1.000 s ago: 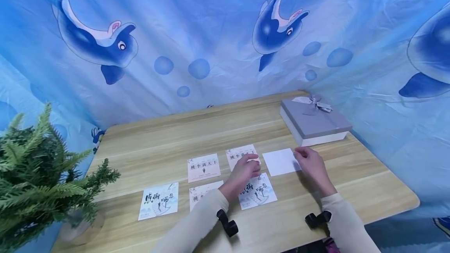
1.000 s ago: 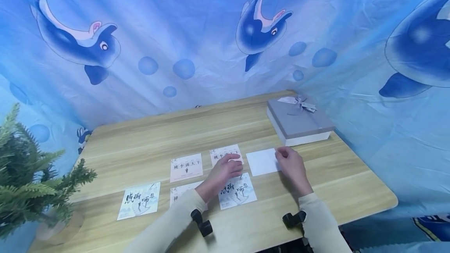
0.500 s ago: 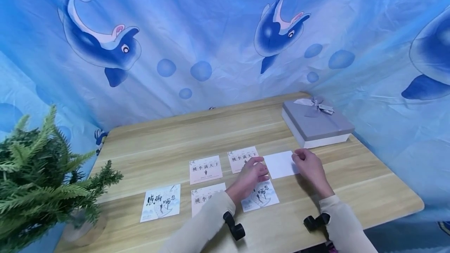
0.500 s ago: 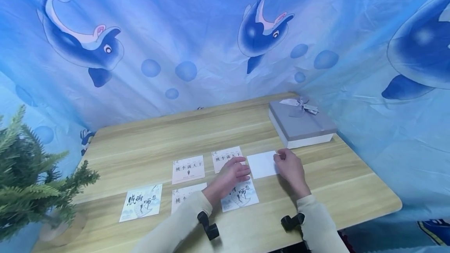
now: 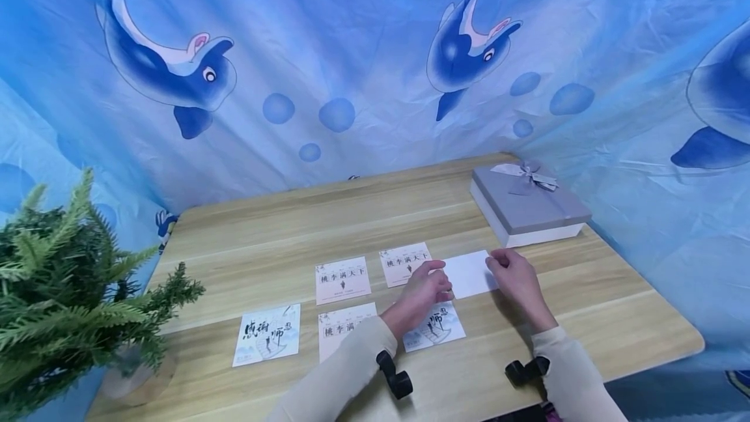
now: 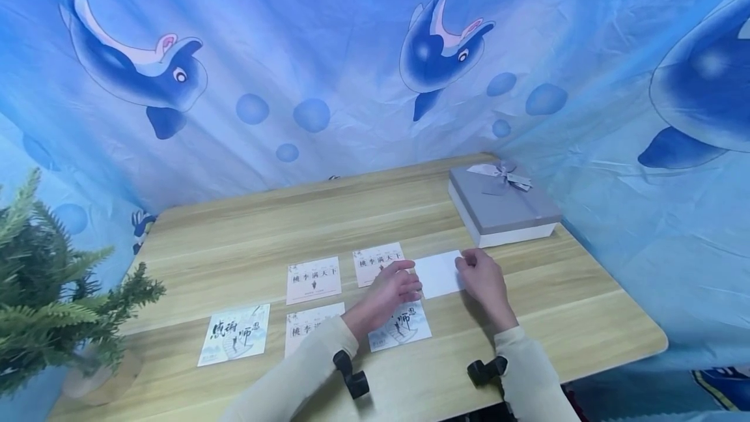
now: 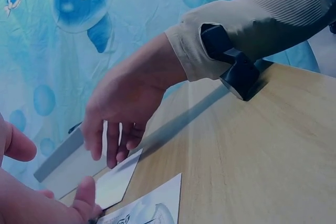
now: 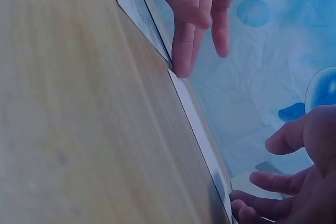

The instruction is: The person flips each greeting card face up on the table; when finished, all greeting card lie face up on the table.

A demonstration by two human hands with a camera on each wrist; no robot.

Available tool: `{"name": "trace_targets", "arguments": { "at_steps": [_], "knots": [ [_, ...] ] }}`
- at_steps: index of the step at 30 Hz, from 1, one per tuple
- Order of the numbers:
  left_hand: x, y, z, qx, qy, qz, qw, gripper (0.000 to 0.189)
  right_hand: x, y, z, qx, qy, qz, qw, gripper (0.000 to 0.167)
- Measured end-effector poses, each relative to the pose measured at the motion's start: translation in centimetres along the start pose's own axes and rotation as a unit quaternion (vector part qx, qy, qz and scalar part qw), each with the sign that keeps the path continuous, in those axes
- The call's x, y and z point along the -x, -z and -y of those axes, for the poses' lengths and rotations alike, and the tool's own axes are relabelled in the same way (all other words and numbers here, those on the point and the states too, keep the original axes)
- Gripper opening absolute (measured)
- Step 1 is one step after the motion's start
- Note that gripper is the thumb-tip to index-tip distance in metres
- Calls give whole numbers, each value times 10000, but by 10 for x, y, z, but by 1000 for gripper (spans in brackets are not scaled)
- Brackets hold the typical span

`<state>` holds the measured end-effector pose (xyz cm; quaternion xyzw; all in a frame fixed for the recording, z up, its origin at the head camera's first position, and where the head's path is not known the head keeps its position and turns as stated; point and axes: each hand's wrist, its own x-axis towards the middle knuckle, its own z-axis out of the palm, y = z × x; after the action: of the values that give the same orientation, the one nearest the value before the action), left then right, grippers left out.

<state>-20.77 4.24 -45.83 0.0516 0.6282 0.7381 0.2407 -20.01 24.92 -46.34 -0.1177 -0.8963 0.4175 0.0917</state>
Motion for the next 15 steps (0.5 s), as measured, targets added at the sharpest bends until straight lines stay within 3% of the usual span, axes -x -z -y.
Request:
{"name": "trace_targets", "arguments": {
  "at_steps": [10, 15],
  "knots": [
    [1, -1, 0, -63, -196, -206, 9996, 45, 5, 3, 2, -190, -154, -120, 9996, 41],
    [1, 0, -3, -348, -416, -297, 9981, 42, 7, 6, 3, -257, -185, -67, 9995, 43]
  ]
}}
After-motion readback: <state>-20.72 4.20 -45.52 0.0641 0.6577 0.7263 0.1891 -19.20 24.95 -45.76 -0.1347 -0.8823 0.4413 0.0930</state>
